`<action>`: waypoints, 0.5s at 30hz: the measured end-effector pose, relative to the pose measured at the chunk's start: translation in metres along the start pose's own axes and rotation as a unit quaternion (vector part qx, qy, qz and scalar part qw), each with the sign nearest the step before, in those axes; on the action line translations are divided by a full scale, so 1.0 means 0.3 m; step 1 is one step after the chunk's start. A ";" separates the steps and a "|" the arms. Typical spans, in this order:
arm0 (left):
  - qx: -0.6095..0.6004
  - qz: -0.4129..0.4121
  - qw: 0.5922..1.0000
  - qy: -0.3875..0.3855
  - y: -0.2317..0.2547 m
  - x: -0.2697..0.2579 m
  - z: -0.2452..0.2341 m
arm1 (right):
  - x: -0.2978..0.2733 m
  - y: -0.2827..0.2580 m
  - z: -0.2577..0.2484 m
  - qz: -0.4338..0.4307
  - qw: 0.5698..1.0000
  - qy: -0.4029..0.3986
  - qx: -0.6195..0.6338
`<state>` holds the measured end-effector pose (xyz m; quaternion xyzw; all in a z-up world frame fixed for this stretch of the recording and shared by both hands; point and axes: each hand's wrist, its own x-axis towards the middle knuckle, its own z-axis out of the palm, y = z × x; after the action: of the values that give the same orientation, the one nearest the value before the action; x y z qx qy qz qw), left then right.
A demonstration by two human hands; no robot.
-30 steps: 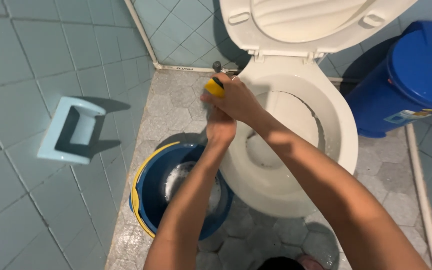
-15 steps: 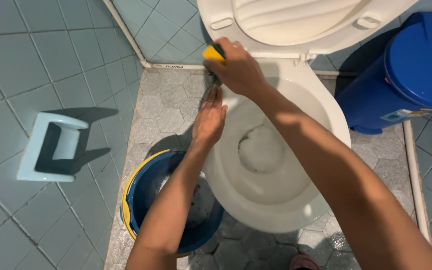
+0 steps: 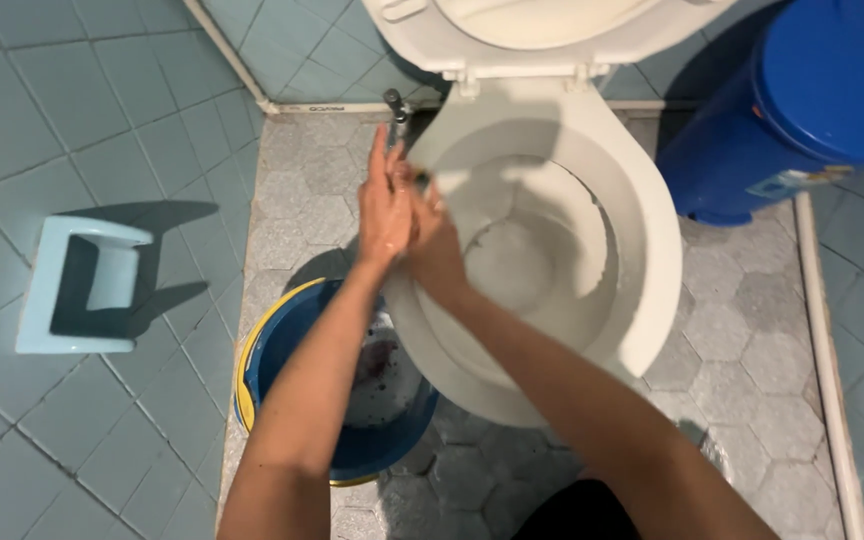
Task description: Cleaning the surfaces of a toilet using a sponge and soapy water.
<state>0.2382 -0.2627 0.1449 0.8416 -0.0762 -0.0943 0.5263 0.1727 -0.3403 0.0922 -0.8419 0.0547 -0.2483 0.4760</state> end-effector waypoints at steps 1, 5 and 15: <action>-0.030 0.152 0.987 0.042 -0.115 0.042 0.028 | -0.052 -0.024 -0.003 0.089 0.994 -0.057 -0.006; -0.047 0.230 0.971 0.029 -0.092 0.034 0.044 | -0.217 -0.139 -0.199 0.197 0.970 -0.138 0.019; 0.199 0.290 0.936 -0.002 -0.107 0.051 0.057 | -0.298 -0.120 -0.796 0.167 0.809 -0.489 -0.281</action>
<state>0.2497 -0.2673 0.1075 0.8700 -0.3355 0.0777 0.3528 -0.0226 -0.4762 0.1906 -0.9269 0.0224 0.3055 0.2169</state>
